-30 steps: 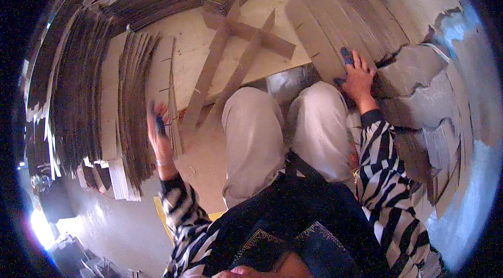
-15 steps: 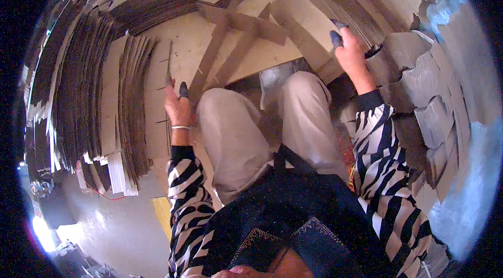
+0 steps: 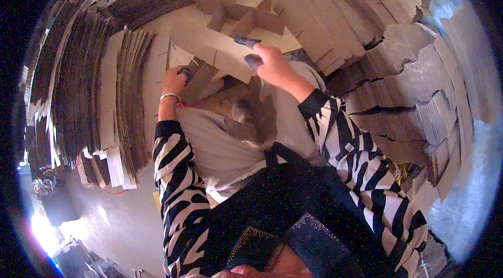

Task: The person uses a utility knife to cut a piece of cardboard on a wooden work surface. They hold the cardboard steady with one hand while guiding the knife with the other, then set the cut piece aside.

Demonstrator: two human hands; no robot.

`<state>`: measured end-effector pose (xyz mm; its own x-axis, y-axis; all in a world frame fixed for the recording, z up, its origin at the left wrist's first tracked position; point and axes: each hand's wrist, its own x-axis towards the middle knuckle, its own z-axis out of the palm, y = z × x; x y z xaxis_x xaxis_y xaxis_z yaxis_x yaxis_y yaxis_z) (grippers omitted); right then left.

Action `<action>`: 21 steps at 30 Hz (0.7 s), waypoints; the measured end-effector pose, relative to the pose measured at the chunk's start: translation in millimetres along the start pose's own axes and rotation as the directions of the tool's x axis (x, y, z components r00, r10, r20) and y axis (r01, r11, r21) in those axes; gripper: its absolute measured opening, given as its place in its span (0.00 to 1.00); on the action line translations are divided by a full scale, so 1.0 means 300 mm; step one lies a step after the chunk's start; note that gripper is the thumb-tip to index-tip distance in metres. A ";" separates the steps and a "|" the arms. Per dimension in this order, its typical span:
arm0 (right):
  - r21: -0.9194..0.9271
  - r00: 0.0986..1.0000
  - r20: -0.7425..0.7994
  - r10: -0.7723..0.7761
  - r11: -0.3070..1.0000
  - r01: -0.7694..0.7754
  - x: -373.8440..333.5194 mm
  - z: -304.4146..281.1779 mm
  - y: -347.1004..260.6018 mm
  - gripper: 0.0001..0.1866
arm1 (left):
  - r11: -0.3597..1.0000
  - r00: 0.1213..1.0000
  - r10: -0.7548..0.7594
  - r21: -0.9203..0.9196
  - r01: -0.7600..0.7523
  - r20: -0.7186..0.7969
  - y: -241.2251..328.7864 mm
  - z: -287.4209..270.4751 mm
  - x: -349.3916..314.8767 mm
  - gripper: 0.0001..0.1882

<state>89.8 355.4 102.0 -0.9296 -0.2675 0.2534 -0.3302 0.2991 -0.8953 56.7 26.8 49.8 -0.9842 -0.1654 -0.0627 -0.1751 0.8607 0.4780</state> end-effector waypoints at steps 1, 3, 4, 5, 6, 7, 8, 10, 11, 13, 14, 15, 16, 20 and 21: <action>-0.024 0.999 0.047 -0.012 1.000 0.013 0.013 -0.016 0.004 0.17 | 1.000 1.000 -0.016 -0.027 0.016 -0.003 -0.006 -0.012 0.005 0.17; 0.115 0.996 0.063 0.063 0.991 -0.069 0.009 -0.036 0.008 0.17 | 0.999 0.995 -0.005 0.053 0.010 -0.096 -0.021 -0.037 0.010 0.17; 0.176 0.992 0.065 0.105 0.978 -0.115 0.009 -0.056 -0.021 0.17 | 0.996 0.991 0.011 0.090 0.001 -0.135 -0.014 -0.038 0.016 0.16; 0.205 0.988 0.106 0.110 0.970 -0.130 0.015 -0.069 -0.034 0.17 | 0.989 0.985 0.019 0.146 0.006 -0.169 -0.006 -0.039 0.021 0.16; 0.155 0.996 0.077 0.045 0.986 -0.056 0.029 -0.056 -0.015 0.17 | 0.979 0.979 0.026 0.204 0.016 -0.203 0.002 -0.039 0.023 0.16; 0.106 0.998 0.047 -0.028 0.994 0.023 0.054 -0.034 0.013 0.18 | 0.964 0.970 0.040 0.263 0.025 -0.241 0.018 -0.045 0.021 0.16; 0.051 0.995 0.018 -0.099 0.994 0.098 0.082 -0.009 0.039 0.19 | 0.964 0.973 0.037 0.265 0.025 -0.228 0.031 -0.042 0.023 0.16; -0.049 0.999 0.026 -0.032 0.998 0.034 0.124 0.047 0.041 0.21 | 0.962 0.980 0.022 0.270 0.033 -0.200 0.042 -0.031 0.018 0.15; -0.146 0.999 0.049 -0.010 0.989 0.017 0.137 0.062 -0.007 0.21 | 0.961 0.983 0.015 0.275 0.037 -0.182 0.050 -0.034 0.009 0.15; -0.222 0.995 0.103 -0.006 0.975 0.029 0.166 0.098 -0.020 0.19 | 0.959 0.989 0.001 0.281 0.042 -0.150 0.064 -0.042 -0.001 0.16; -0.273 0.993 0.117 -0.023 0.961 0.055 0.171 0.096 -0.010 0.18 | 0.952 0.989 0.010 0.304 0.037 -0.151 0.064 -0.034 0.000 0.15; -0.324 0.991 0.131 -0.039 0.943 0.080 0.173 0.088 0.000 0.16 | 0.945 0.988 0.021 0.325 0.030 -0.151 0.065 -0.024 0.006 0.15; -0.362 0.986 0.156 -0.056 0.926 0.110 0.177 0.096 -0.016 0.15 | 0.935 0.988 0.019 0.353 0.036 -0.153 0.049 -0.027 0.002 0.15; -0.461 0.955 0.265 -0.131 0.853 0.245 0.209 0.061 -0.084 0.11 | 0.925 0.985 -0.043 0.366 0.104 -0.169 0.022 -0.038 0.029 0.13; -0.475 0.945 0.280 -0.167 0.832 0.287 0.217 0.057 -0.090 0.10 | 0.922 0.985 -0.047 0.373 0.106 -0.165 0.025 -0.036 0.037 0.12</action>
<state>41.1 314.1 136.5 -0.7781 -0.5591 0.2862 -0.6194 0.6073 -0.4975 44.6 26.2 62.2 -0.9574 -0.2824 0.0602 -0.2751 0.9555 0.1070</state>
